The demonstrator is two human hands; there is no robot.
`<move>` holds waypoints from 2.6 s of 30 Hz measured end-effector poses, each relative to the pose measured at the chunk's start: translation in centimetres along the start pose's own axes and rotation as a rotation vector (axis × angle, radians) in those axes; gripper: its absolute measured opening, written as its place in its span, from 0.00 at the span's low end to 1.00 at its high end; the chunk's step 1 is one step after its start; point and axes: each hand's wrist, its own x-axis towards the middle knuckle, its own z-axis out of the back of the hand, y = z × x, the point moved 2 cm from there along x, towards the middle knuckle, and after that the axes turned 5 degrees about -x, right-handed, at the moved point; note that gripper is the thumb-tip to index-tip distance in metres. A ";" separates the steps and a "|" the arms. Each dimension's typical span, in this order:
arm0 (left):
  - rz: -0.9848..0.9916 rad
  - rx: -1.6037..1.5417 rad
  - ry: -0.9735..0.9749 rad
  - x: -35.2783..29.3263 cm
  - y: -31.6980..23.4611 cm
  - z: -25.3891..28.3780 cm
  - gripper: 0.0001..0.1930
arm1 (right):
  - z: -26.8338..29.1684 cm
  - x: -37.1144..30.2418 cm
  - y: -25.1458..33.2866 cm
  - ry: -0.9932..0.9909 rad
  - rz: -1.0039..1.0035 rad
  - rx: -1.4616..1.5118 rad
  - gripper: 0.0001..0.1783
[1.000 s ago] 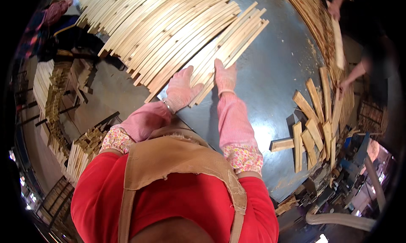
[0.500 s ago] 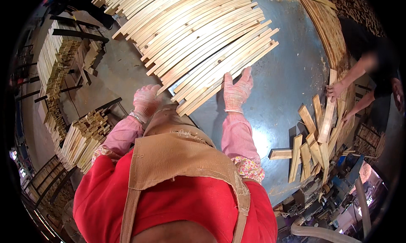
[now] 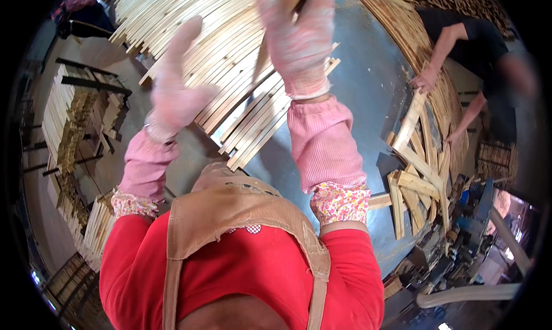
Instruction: The person sorts and stacks thin wooden planks on a large metal table. They pick up planks from a pile, align them, and place them into a neat stack, occasionally moving other planks aside to clear space.
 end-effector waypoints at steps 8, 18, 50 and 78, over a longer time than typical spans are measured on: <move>0.778 0.556 0.383 -3.5 6.1 -5.1 0.47 | 10.2 -12.1 -10.1 -0.111 -0.512 -0.055 0.32; 0.506 1.031 0.474 -9.2 14.9 2.9 0.37 | 5.7 -24.9 -10.8 0.258 -1.147 -0.340 0.54; 0.778 0.420 1.062 -18.5 2.3 -45.0 0.27 | 51.8 -45.9 -2.8 -0.750 -1.121 -0.102 0.26; -0.430 0.761 1.399 -10.2 -2.6 -37.4 0.32 | 48.2 -30.1 2.2 0.392 -1.039 -0.186 0.26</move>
